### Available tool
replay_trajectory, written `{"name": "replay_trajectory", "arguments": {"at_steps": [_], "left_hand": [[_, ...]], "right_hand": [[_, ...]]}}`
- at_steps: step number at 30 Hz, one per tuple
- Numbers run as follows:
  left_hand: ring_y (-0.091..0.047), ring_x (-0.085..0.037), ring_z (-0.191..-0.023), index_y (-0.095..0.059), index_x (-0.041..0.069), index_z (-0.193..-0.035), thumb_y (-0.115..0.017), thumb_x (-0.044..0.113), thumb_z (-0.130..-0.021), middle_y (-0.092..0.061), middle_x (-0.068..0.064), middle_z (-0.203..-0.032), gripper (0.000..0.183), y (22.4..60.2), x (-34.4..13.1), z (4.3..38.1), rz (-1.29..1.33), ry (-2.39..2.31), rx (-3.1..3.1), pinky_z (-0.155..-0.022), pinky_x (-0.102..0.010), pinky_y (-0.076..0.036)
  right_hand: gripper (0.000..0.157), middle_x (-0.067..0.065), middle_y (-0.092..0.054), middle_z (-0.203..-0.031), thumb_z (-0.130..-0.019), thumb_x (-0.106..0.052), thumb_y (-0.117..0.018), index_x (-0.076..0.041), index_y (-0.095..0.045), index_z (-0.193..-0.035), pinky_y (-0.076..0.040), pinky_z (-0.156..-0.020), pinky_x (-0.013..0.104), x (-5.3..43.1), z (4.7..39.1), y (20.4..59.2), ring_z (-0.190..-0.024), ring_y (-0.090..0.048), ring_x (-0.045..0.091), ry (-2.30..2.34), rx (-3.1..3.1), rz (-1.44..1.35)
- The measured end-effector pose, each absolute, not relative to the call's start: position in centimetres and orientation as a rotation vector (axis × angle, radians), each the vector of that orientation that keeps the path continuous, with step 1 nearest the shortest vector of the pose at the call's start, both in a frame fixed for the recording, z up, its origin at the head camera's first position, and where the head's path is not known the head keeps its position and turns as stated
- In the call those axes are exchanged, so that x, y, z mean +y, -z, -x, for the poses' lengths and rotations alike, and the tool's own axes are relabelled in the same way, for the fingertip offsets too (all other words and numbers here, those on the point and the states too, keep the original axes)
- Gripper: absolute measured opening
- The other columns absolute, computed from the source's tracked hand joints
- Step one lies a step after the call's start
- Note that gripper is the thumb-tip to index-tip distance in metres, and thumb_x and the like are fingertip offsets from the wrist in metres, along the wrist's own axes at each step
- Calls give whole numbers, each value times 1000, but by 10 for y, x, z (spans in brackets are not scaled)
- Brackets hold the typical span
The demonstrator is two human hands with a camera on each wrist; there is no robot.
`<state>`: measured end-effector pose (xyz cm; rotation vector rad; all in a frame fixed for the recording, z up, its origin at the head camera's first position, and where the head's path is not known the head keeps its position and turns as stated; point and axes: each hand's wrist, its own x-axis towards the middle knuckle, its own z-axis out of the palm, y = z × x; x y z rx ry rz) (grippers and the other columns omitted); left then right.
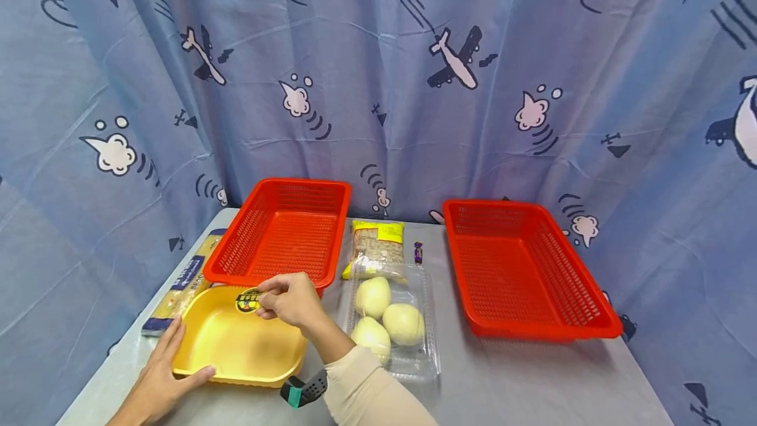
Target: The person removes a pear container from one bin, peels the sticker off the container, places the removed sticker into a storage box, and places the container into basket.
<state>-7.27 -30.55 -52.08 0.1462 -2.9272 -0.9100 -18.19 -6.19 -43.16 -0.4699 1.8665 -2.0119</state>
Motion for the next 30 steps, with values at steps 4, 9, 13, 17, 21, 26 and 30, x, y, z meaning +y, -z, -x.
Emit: {"name": "replay_trajectory", "arguments": {"at_steps": [4, 9, 13, 17, 21, 26, 30], "left_hand": [[-16, -52, -134, -15, -13, -148, -73, 57, -77, -3, -23, -157, 114, 521, -306, 72, -151, 925, -2927, -98, -72, -19], [-15, -53, -134, -14, -12, -148, -72, 57, -78, -2, -22, -157, 114, 520, -306, 73, -148, 937, -2929, -98, -72, -20], [-15, -53, -134, -14, -12, -148, -73, 57, -78, -1, -23, -157, 115, 519, -306, 72, -152, 945, -2937, -99, -71, -20], [-15, -54, -134, -12, -12, -148, -72, 57, -78, 1, -22, -157, 116, 519, -306, 71, -163, 946, -2953, -99, -70, -20], [-13, -54, -134, -8, -11, -149, -71, 58, -78, 4, -23, -157, 117, 517, -307, 71, -186, 958, -2980, -99, -70, -19], [-12, -55, -134, -6, -12, -148, -70, 59, -79, 7, -23, -157, 117, 516, -306, 73, -206, 966, -3005, -100, -70, -18], [-13, -56, -133, -8, -12, -148, -70, 59, -79, 6, -23, -157, 117, 516, -305, 74, -202, 962, -3003, -99, -70, -20]], "right_hand": [[19, 16, -67, -75, -82, 15, -64, 11, -69, -100, -57, -62, 34, -69, 183, 442, -64, -68, 22, 2006, 1863, 428], [19, 14, -67, -73, -81, 16, -65, 9, -70, -98, -57, -60, 33, -77, 184, 455, -63, -68, 22, 1984, 1889, 363], [19, 14, -67, -72, -81, 17, -65, 9, -71, -97, -57, -58, 33, -82, 183, 466, -62, -68, 23, 1962, 1918, 335], [18, 14, -66, -71, -80, 18, -64, 10, -70, -95, -57, -59, 37, -88, 182, 475, -60, -68, 25, 1949, 1937, 326], [16, 12, -65, -68, -80, 17, -65, 9, -71, -93, -57, -61, 42, -95, 180, 481, -60, -68, 27, 1900, 1990, 325], [14, 7, -64, -67, -81, 14, -66, 4, -72, -89, -57, -58, 39, -104, 177, 487, -55, -66, 21, 1793, 2105, 292], [13, 7, -64, -66, -80, 14, -67, 3, -71, -85, -57, -56, 36, -110, 175, 490, -54, -65, 19, 1766, 2126, 257]]}}
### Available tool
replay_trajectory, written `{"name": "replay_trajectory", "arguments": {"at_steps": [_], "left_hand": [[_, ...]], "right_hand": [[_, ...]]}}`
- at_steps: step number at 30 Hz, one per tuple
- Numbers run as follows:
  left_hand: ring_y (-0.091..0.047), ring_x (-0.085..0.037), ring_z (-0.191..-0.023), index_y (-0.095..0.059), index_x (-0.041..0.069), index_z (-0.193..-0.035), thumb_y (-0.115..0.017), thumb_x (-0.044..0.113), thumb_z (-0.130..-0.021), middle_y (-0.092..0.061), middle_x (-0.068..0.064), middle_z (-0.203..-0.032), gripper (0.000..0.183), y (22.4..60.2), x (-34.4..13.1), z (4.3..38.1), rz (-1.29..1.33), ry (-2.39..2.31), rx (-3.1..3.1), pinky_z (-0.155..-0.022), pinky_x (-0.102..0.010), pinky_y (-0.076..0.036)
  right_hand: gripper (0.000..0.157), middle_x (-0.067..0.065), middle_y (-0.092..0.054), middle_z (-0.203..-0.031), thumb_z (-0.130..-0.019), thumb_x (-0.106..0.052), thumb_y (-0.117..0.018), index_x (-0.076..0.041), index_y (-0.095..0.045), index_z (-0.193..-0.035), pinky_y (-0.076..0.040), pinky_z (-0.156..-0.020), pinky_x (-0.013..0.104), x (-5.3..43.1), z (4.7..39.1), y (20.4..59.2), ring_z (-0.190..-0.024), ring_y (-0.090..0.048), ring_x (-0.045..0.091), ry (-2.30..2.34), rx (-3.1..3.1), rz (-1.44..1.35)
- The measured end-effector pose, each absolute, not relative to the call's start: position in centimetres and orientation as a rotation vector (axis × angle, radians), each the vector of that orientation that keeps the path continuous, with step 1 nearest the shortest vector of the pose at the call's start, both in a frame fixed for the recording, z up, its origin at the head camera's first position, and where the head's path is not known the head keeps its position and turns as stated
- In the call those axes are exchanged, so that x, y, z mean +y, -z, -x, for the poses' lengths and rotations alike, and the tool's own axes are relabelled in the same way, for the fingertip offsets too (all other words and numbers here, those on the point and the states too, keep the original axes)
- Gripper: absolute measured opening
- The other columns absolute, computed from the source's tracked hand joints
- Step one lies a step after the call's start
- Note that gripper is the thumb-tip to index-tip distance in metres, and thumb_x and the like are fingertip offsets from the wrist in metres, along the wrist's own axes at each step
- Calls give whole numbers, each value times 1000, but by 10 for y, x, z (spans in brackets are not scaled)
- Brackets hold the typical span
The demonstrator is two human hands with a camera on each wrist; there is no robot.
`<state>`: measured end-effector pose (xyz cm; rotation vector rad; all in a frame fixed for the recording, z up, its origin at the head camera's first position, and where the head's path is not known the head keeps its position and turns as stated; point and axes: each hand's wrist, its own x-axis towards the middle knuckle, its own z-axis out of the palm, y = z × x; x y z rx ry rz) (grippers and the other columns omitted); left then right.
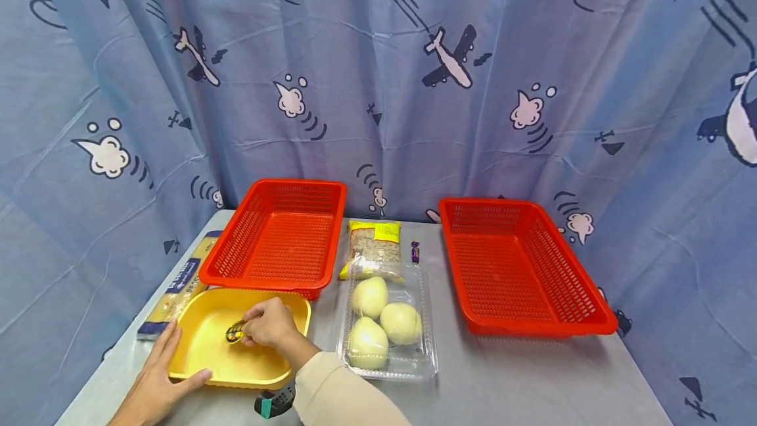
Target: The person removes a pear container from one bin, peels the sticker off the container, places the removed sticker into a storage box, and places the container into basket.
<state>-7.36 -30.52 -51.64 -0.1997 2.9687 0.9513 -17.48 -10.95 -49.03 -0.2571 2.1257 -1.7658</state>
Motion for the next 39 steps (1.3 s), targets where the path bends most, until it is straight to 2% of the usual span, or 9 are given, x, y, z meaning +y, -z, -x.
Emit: {"name": "replay_trajectory", "arguments": {"at_steps": [6, 11, 17, 20, 24, 29, 33, 39], "left_hand": [[-16, -55, -133, -13, -13, -148, -72, 58, -78, 1, -22, -157, 116, 519, -304, 73, 178, -972, 3007, -99, -70, -22], [-18, -55, -132, -16, -13, -147, -72, 57, -79, 0, -21, -157, 113, 519, -303, 74, 163, -990, 3032, -97, -70, -23], [-18, -56, -132, -17, -13, -147, -72, 55, -80, 0, -21, -157, 111, 517, -304, 75, 151, -994, 3040, -97, -71, -24], [-18, -57, -131, -16, -14, -147, -72, 54, -80, 0, -22, -157, 110, 517, -304, 75, 154, -989, 3037, -97, -70, -24], [-19, -57, -130, -17, -15, -146, -72, 52, -80, 0, -22, -157, 109, 516, -304, 74, 146, -990, 3042, -97, -70, -24], [-19, -57, -131, -17, -15, -146, -72, 52, -81, 1, -21, -157, 109, 517, -305, 73, 166, -988, 3029, -97, -70, -25], [-19, -58, -130, -18, -15, -146, -72, 52, -81, 1, -22, -157, 108, 519, -306, 73, 171, -977, 3033, -97, -70, -25], [-19, -58, -130, -18, -15, -146, -72, 51, -81, 1, -21, -157, 108, 521, -306, 71, 164, -990, 3045, -97, -70, -24]], "right_hand": [[15, 5, -62, -62, -77, 13, -69, -1, -71, -82, -54, -51, 29, -112, 173, 499, -51, -64, 19, 1665, 2238, 235], [17, 3, -61, -59, -77, 10, -72, -4, -70, -86, -52, -47, 25, -112, 174, 505, -49, -63, 16, 1580, 2341, 219], [14, 8, -64, -80, -76, 10, -72, -1, -68, -82, -52, -47, 25, -112, 176, 505, -51, -65, 16, 1581, 2348, 182], [14, 9, -64, -85, -76, 11, -73, -1, -68, -81, -52, -47, 24, -113, 176, 505, -52, -65, 15, 1577, 2352, 176], [15, 6, -63, -77, -74, 11, -74, -1, -68, -79, -51, -47, 23, -113, 176, 505, -51, -64, 13, 1557, 2391, 179], [15, 3, -64, -77, -72, 9, -76, -3, -68, -75, -49, -45, 20, -114, 174, 506, -51, -63, 11, 1522, 2454, 197], [15, 2, -60, -68, -73, 9, -75, -3, -67, -73, -49, -45, 21, -114, 173, 507, -50, -63, 12, 1524, 2449, 195], [14, 3, -60, -67, -74, 9, -72, -4, -67, -73, -50, -45, 21, -111, 173, 505, -49, -62, 10, 1531, 2461, 192]]}}
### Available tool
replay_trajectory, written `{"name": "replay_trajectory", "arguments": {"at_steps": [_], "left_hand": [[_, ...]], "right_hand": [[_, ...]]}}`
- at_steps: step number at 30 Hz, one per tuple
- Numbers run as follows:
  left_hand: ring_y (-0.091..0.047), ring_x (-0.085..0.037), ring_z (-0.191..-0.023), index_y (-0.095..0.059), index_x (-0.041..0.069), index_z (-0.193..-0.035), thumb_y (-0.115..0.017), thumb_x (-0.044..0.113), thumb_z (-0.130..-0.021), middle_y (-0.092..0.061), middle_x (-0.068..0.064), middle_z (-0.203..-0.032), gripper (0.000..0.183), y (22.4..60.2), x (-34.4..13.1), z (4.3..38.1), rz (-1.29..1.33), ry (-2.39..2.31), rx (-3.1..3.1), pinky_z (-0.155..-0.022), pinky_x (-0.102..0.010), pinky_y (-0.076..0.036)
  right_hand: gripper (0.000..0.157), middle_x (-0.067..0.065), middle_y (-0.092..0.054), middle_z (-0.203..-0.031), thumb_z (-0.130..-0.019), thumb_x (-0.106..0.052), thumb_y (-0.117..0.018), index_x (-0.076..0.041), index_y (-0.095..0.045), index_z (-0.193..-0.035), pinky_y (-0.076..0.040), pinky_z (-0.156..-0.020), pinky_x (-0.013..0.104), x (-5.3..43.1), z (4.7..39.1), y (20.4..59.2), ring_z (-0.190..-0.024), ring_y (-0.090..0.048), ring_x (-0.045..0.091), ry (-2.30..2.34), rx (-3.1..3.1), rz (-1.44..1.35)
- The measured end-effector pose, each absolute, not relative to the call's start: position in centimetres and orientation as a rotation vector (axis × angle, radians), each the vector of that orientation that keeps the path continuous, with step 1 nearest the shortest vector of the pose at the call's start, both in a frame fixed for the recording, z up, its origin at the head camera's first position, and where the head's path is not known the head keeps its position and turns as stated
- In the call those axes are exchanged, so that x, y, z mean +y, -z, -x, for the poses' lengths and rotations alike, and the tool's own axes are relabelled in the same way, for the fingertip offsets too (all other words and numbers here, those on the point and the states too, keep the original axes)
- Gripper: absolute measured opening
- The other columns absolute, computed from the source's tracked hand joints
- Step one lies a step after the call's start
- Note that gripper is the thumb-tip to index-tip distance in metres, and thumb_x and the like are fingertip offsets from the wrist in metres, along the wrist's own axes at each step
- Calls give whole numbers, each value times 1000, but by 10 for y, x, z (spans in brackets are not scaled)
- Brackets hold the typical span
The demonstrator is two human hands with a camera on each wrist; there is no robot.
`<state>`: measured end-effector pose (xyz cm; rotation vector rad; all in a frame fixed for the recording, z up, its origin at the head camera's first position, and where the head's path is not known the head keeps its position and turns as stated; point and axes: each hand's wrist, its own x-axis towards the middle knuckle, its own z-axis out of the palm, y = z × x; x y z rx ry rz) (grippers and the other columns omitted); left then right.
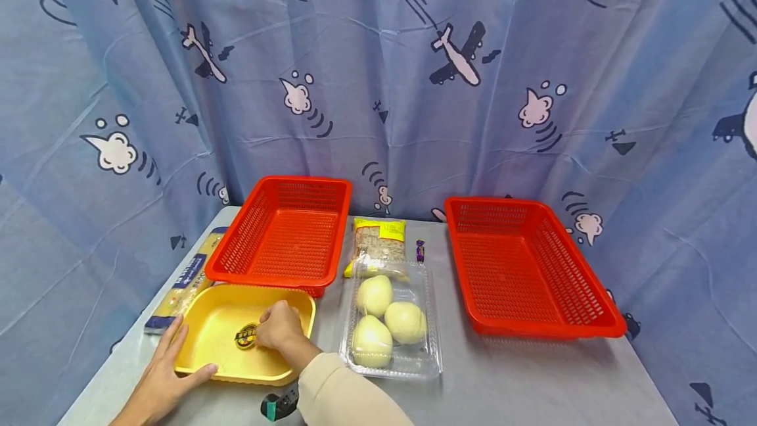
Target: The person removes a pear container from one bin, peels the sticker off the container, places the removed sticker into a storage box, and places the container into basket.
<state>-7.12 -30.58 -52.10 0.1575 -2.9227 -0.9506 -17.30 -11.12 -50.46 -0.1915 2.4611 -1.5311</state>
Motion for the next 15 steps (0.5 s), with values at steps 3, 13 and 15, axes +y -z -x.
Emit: {"name": "replay_trajectory", "arguments": {"at_steps": [3, 13, 15], "left_hand": [[-19, -58, -130, -18, -15, -146, -73, 51, -80, 1, -21, -157, 108, 522, -306, 71, -150, 956, -2911, -97, -70, -24], [-17, -55, -133, -18, -17, -145, -74, 49, -79, 2, -21, -158, 109, 524, -306, 72, -142, 977, -2900, -99, -68, -22], [-18, -55, -133, -18, -17, -145, -74, 50, -79, 2, -21, -157, 110, 523, -306, 72, -151, 973, -2906, -99, -68, -23]], "right_hand": [[11, 4, -61, -69, -76, 8, -71, -3, -68, -75, -50, -46, 21, -108, 174, 500, -50, -63, 11, 1535, 2456, 202], [7, 0, -63, -70, -81, 5, -70, 3, -71, -88, -52, -49, 22, -97, 171, 471, -58, -68, 21, 1624, 2369, 295], [7, -1, -63, -69, -82, 4, -69, 2, -70, -89, -53, -51, 24, -94, 170, 463, -59, -68, 23, 1652, 2343, 341]]}}
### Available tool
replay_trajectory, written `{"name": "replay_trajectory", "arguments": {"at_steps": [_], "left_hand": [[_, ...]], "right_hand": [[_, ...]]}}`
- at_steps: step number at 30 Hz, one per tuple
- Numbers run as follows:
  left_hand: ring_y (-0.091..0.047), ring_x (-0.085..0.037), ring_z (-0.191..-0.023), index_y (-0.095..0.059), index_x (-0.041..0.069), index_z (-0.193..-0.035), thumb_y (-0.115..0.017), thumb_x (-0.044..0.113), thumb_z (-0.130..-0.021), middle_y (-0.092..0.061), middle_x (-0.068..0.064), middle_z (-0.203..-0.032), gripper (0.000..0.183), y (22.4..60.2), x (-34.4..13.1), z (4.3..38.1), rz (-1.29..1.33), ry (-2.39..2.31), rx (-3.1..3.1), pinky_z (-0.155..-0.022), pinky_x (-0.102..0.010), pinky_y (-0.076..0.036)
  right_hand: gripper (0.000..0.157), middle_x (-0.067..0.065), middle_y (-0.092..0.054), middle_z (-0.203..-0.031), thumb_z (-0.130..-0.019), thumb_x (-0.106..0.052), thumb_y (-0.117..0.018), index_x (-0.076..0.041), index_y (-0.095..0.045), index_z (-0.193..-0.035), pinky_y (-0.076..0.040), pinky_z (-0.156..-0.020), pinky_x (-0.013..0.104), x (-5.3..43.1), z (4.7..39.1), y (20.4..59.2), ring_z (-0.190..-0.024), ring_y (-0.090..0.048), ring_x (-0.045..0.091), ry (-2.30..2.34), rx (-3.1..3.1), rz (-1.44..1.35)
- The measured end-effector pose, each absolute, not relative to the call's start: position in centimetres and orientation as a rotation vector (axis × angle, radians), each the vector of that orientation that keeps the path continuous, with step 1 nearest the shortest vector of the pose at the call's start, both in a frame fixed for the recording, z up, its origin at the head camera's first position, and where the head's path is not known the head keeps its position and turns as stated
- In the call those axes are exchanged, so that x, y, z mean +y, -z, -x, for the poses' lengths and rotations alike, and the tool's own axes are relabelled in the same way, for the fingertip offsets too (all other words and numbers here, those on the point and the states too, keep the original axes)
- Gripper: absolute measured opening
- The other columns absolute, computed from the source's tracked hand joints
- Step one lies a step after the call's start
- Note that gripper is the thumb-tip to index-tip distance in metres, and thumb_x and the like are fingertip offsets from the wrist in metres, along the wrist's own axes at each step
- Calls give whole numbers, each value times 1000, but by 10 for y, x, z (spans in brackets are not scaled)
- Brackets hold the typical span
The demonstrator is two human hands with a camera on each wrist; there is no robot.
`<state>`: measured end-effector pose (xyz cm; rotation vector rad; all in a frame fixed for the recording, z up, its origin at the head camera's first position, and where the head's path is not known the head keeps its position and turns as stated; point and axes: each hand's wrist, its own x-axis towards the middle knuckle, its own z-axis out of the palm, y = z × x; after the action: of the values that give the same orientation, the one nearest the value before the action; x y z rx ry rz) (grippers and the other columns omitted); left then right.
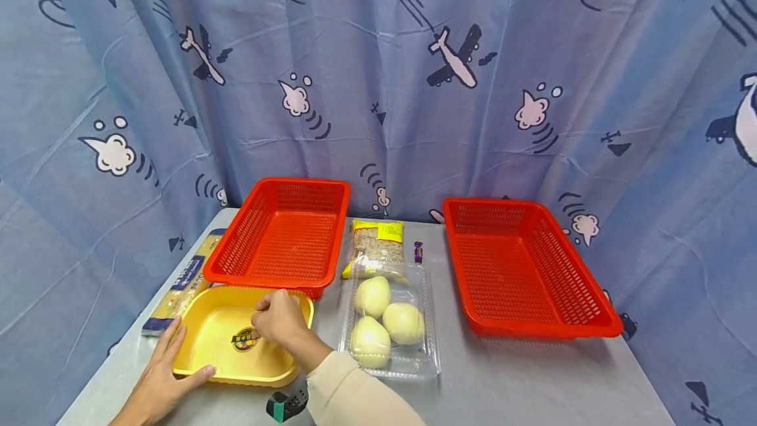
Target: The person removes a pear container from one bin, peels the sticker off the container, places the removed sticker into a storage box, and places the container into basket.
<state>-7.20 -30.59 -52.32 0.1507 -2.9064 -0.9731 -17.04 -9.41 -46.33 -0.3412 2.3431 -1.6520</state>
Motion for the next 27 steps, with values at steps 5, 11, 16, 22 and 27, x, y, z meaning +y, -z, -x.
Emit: {"name": "replay_trajectory", "arguments": {"at_steps": [5, 11, 16, 22, 27], "left_hand": [[-20, -55, -132, -19, -17, -145, -75, 51, -78, -1, -22, -157, 110, 523, -306, 73, -149, 964, -2898, -99, -68, -24], [-15, -54, -134, -15, -13, -147, -73, 55, -78, 3, -20, -158, 113, 521, -305, 74, -207, 1020, -2945, -101, -68, -20], [-11, -54, -135, -11, -11, -148, -72, 56, -79, 8, -19, -158, 115, 519, -306, 75, -258, 1062, -2983, -101, -68, -18], [-10, -53, -135, -9, -11, -149, -71, 57, -80, 9, -19, -158, 115, 519, -306, 77, -261, 1072, -2996, -102, -68, -17], [-12, -53, -135, -10, -10, -149, -72, 55, -79, 5, -21, -158, 114, 521, -307, 76, -229, 1062, -2967, -101, -68, -19]], "right_hand": [[9, -4, -63, -66, -82, 2, -69, 0, -71, -90, -54, -51, 26, -84, 167, 442, -58, -68, 21, 1705, 2310, 484], [15, -6, -62, -68, -84, -4, -70, -3, -72, -98, -51, -49, 24, -68, 162, 417, -53, -64, 7, 1692, 2352, 649], [20, -6, -63, -74, -86, -7, -68, -3, -71, -105, -51, -51, 23, -53, 156, 402, -56, -63, 3, 1714, 2357, 786], [20, 2, -64, -80, -85, -2, -69, -2, -70, -106, -55, -54, 29, -34, 147, 390, -61, -68, 22, 1887, 2157, 806], [21, 4, -64, -83, -86, -2, -69, -3, -70, -107, -56, -54, 32, -20, 142, 383, -65, -68, 29, 1925, 2107, 835]]}}
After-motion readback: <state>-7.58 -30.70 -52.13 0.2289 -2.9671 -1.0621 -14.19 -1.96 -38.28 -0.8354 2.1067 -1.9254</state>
